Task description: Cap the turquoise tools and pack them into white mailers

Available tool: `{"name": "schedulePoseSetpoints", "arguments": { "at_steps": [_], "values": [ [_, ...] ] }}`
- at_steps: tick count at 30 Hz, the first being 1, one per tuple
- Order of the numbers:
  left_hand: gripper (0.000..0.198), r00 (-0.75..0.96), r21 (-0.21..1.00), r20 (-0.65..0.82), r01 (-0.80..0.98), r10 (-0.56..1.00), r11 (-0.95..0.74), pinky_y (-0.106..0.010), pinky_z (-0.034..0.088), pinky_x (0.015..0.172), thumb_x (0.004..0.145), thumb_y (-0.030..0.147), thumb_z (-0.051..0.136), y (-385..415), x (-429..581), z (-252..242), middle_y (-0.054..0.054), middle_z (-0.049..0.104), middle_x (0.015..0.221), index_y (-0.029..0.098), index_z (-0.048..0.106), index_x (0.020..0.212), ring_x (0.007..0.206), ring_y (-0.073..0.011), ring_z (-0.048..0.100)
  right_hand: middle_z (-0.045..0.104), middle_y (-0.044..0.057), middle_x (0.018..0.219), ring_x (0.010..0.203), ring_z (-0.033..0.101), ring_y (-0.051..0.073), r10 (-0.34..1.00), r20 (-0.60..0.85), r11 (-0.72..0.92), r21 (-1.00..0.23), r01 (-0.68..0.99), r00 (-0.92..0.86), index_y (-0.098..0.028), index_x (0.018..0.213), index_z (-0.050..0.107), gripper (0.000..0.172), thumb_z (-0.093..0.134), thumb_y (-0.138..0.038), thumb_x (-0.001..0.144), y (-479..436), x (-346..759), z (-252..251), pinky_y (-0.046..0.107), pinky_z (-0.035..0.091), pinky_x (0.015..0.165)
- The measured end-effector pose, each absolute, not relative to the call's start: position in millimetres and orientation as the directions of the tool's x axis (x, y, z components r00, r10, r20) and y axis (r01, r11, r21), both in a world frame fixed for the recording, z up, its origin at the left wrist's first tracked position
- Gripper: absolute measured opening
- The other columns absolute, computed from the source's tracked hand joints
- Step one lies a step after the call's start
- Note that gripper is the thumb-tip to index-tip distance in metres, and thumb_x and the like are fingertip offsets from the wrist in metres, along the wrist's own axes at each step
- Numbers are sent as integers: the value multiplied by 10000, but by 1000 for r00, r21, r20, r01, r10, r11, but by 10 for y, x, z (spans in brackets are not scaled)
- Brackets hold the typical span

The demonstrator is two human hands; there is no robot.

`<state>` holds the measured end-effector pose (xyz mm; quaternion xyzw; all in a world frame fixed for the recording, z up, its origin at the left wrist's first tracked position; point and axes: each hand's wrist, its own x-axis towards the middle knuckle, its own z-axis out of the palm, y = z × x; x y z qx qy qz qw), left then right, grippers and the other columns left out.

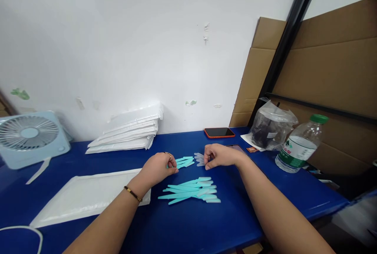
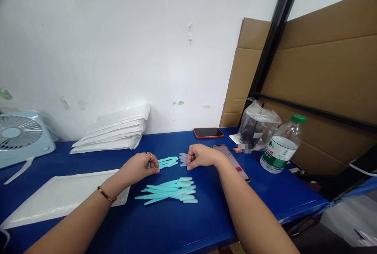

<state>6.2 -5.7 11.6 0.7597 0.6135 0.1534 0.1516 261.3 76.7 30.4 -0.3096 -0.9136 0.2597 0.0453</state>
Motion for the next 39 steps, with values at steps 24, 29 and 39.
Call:
{"name": "schedulePoseSetpoints", "arguments": {
  "at_steps": [24,29,39],
  "values": [
    [224,256,464,13,855,967,-233,-215,343,527,712,434,569,-157,153,182,17,654,743,224,645,734,641,-127,559,554,8,776,669,496,101,409,-67,765,-519,382,-910,-169,759,705,204,704,-347,659,599,2474,290,188,367,550],
    [253,402,528,-126,801,907,-282,-197,322,471,692,451,587,-235,249,169,21,655,684,219,668,756,571,-109,542,548,6,723,630,485,91,366,-140,750,-541,381,-920,-142,730,694,201,682,-338,689,549,2363,226,185,361,536],
    [105,200,330,-8,926,980,-186,-231,328,542,701,300,585,-75,57,141,10,662,713,219,651,693,645,-136,568,545,26,822,671,498,106,616,77,718,-465,518,-784,-152,715,673,117,666,-268,704,746,2548,201,203,367,579]
  ]
}}
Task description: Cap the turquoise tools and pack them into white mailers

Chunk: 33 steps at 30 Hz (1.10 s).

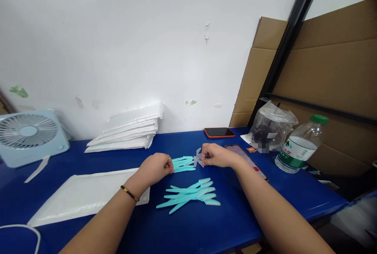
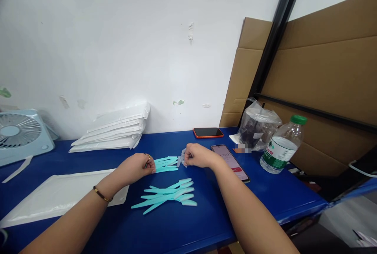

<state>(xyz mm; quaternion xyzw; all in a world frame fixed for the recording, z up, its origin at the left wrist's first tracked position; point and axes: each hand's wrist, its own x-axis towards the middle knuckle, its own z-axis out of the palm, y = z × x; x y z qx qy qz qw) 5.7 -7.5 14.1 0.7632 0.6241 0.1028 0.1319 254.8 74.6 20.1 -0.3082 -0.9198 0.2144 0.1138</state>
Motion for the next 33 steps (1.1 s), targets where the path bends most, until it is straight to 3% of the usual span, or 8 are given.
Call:
{"name": "schedulePoseSetpoints", "arguments": {
  "at_steps": [2,5,10,17,21,24,30,33],
  "values": [
    [128,175,343,15,924,985,-169,-230,337,554,683,322,614,-75,39,153,17,662,757,229,647,763,683,-140,577,547,27,831,681,502,114,636,76,704,-463,538,-768,-158,747,681,165,686,-310,684,744,2580,233,206,365,579],
    [166,203,396,39,896,978,-201,-223,340,552,683,365,618,-128,104,186,28,656,770,230,637,778,679,-128,571,559,22,819,712,508,120,517,14,755,-478,448,-856,-168,766,695,214,706,-354,659,668,2553,284,204,370,594],
    [240,333,498,-67,828,940,-258,-210,313,487,717,455,563,-260,285,195,33,653,689,233,656,719,600,-113,554,557,5,781,629,475,86,406,-126,793,-444,417,-905,-155,727,693,131,692,-264,654,539,2406,246,193,351,551],
    [147,333,413,-58,866,941,-281,-216,308,497,730,327,545,-239,330,122,30,659,675,239,660,709,598,-116,553,512,13,799,675,479,99,404,-57,808,-446,385,-913,-152,766,674,133,659,-273,712,561,2359,188,196,366,576],
    [118,254,310,8,919,967,-244,-235,330,556,732,276,545,-163,219,161,6,666,734,223,644,696,659,-139,568,523,27,834,702,491,108,520,48,778,-438,449,-853,-154,758,664,81,636,-225,732,633,2464,241,210,378,614],
    [101,185,310,68,930,980,-197,-244,346,600,728,272,554,-134,147,197,2,667,792,225,641,752,730,-154,580,528,32,840,684,490,113,629,83,716,-450,534,-773,-152,767,664,139,660,-283,718,665,2570,315,214,373,588],
    [203,294,451,-3,854,956,-261,-226,338,546,729,406,560,-243,288,221,9,661,730,225,651,723,652,-135,569,560,10,782,653,494,100,392,-149,768,-490,413,-908,-161,763,699,184,722,-298,644,568,2529,346,194,362,543],
    [236,330,480,-45,835,943,-269,-217,309,491,715,454,566,-311,381,199,25,656,686,237,659,711,599,-122,553,556,-2,764,603,471,80,381,-205,776,-459,433,-901,-155,748,695,172,715,-285,637,519,2444,290,187,337,498]
  ]
}}
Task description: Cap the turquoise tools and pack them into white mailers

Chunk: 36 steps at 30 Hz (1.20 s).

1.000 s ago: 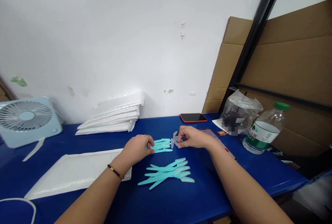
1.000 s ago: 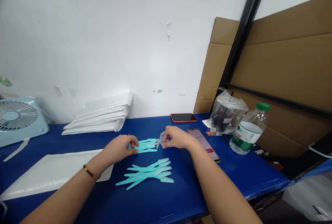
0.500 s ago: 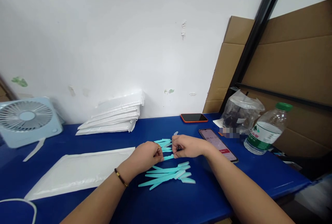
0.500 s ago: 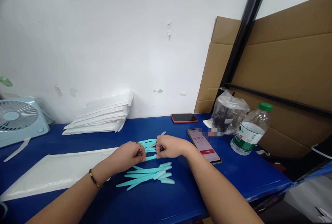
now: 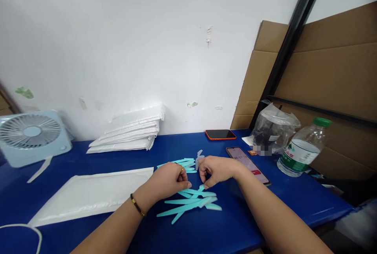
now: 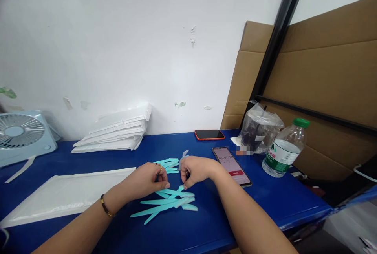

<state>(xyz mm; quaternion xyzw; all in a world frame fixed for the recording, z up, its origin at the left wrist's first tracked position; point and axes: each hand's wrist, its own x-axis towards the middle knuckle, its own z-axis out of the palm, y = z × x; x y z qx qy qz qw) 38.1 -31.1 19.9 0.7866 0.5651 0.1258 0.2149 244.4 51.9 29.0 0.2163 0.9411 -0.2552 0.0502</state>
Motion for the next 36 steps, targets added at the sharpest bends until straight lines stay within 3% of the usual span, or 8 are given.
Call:
{"name": "schedulePoseSetpoints", "arguments": {
  "at_steps": [9,15,17,23,30,36],
  "values": [
    [154,295,452,-78,862,952,-230,-216,307,486,697,343,569,-267,321,165,14,676,682,227,669,707,589,-123,560,541,23,800,695,487,110,396,-20,825,-430,365,-918,-147,730,659,85,662,-229,707,559,2458,297,208,371,601],
    [172,259,412,-69,887,963,-209,-226,338,525,687,351,562,-219,194,215,-17,690,755,221,674,702,654,-150,586,536,30,841,684,493,117,676,97,695,-413,589,-730,-153,757,639,107,640,-254,721,686,2639,352,219,369,586],
    [181,257,436,-72,877,964,-201,-226,343,530,689,359,556,-211,183,219,-12,686,748,221,671,715,646,-147,584,537,33,843,690,501,120,702,126,673,-440,595,-701,-155,780,648,164,622,-313,745,678,2647,379,222,372,590],
    [209,257,517,-74,836,964,-183,-220,330,510,709,352,516,-190,176,219,3,662,724,207,664,739,612,-127,549,544,9,785,654,487,99,553,-3,676,-583,451,-833,-142,697,651,340,701,-474,637,583,2471,311,202,356,551],
    [256,228,524,-56,836,972,-166,-220,322,503,717,420,532,-150,110,222,2,626,688,202,661,752,597,-126,522,537,-3,706,565,446,71,647,-46,414,-818,401,-761,-121,660,663,324,728,-433,600,693,2409,132,202,325,485],
    [226,166,440,-20,887,986,-141,-232,346,561,718,405,554,-83,34,160,-9,632,769,207,644,780,682,-144,558,598,22,640,565,495,107,763,-101,382,-726,572,-638,-128,652,690,338,757,-439,537,789,2607,251,214,349,486]
  ]
}}
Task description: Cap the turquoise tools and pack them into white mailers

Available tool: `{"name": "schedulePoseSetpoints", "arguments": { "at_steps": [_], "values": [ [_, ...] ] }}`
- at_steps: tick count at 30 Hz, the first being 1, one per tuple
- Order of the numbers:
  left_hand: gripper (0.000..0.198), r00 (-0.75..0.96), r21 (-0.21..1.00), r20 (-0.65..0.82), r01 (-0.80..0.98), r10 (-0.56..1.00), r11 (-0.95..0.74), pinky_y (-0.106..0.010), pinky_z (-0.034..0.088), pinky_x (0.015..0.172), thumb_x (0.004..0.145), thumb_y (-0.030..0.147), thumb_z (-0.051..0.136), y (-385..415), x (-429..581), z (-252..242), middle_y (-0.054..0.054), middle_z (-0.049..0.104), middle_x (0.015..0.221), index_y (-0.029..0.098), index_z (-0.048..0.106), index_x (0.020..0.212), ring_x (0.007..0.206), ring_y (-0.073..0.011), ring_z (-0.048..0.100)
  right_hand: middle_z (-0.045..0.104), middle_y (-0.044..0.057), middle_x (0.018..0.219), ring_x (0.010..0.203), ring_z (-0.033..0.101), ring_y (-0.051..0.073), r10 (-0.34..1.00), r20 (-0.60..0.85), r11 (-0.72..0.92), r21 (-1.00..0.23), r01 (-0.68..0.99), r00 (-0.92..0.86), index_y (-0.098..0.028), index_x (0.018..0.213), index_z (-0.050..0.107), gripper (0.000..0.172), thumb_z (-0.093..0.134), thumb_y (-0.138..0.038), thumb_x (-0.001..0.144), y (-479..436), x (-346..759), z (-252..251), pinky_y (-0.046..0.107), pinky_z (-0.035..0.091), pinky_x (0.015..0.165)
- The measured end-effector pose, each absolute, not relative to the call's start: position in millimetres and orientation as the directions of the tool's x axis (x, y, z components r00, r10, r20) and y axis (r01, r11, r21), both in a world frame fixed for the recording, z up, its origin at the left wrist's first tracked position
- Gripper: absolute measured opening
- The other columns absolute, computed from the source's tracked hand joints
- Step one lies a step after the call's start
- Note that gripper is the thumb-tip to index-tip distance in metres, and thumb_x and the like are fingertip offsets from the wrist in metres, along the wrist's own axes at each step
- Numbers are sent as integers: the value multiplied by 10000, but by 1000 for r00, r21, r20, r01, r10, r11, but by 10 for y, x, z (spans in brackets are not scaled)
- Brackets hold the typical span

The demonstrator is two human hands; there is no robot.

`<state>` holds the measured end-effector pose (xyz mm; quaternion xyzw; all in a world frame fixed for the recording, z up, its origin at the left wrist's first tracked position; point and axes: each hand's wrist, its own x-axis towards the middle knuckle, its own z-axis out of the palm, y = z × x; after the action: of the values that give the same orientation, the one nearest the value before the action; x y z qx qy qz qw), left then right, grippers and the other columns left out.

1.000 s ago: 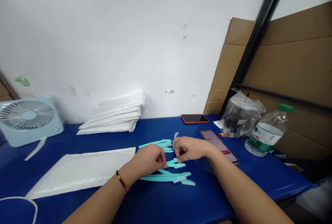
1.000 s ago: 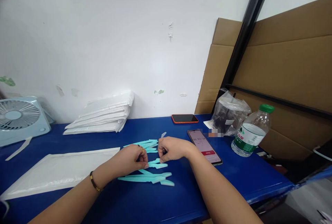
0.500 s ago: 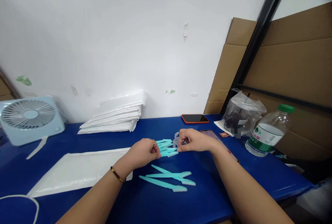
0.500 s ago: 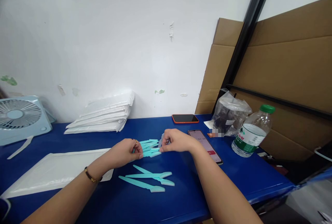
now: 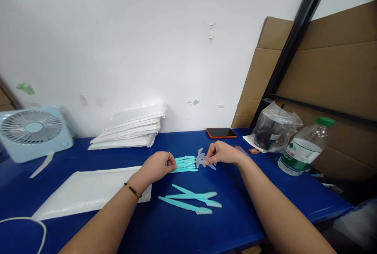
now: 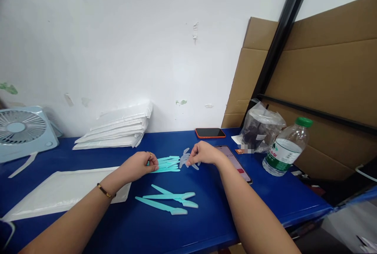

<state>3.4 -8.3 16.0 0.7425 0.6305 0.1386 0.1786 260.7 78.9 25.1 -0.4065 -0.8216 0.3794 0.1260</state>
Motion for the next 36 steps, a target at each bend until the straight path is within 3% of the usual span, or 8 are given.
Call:
{"name": "schedulePoseSetpoints", "arguments": {
  "at_steps": [4,9,16,21,25,27,31,36],
  "values": [
    [310,274,456,56,848,960,-269,-226,371,623,643,467,644,-172,132,213,0,606,888,237,638,851,775,-152,552,627,19,619,561,523,117,725,-105,451,-674,585,-680,-140,702,709,299,745,-396,552,778,2648,299,215,373,506],
    [330,502,500,-92,770,860,-396,-211,344,545,590,507,686,-353,299,257,15,620,842,257,669,804,726,-138,548,626,20,623,566,518,113,671,-111,506,-654,562,-733,-130,707,713,280,688,-399,634,749,2652,309,210,367,515],
    [201,396,459,-54,825,917,-329,-218,327,535,704,423,596,-253,291,142,18,636,736,232,651,731,653,-125,547,629,-4,677,608,517,107,409,-239,603,-654,457,-881,-168,835,719,351,726,-433,606,614,2576,369,196,358,533],
    [197,301,422,15,862,953,-279,-232,326,558,737,406,558,-136,177,139,9,641,756,227,639,720,678,-137,549,620,7,636,558,493,98,498,-171,586,-657,475,-850,-134,769,707,261,638,-377,707,666,2561,315,197,350,507],
    [211,202,399,63,893,977,-210,-236,341,581,706,419,593,-132,125,176,6,616,814,226,627,784,713,-145,550,626,14,622,554,499,105,652,-98,580,-574,578,-752,-129,744,709,298,655,-413,675,779,2639,306,199,338,497],
    [281,250,402,89,877,964,-264,-233,354,600,650,452,648,-174,160,201,8,596,878,240,628,833,749,-149,549,642,18,648,572,515,111,682,-84,566,-567,598,-726,-137,763,711,305,659,-422,667,796,2671,318,198,343,501],
    [261,418,380,8,839,908,-389,-227,349,586,612,472,686,-275,303,208,17,594,866,272,669,779,751,-151,545,636,0,641,559,509,103,594,-146,607,-565,560,-791,-153,756,710,292,681,-420,642,708,2663,346,192,339,487],
    [167,388,355,-42,867,921,-349,-228,330,552,663,411,658,-293,386,162,17,615,804,258,677,728,715,-144,554,607,-30,600,517,497,88,433,-285,711,-475,518,-855,-170,718,709,258,744,-375,567,549,2518,305,187,323,459]
  ]
}}
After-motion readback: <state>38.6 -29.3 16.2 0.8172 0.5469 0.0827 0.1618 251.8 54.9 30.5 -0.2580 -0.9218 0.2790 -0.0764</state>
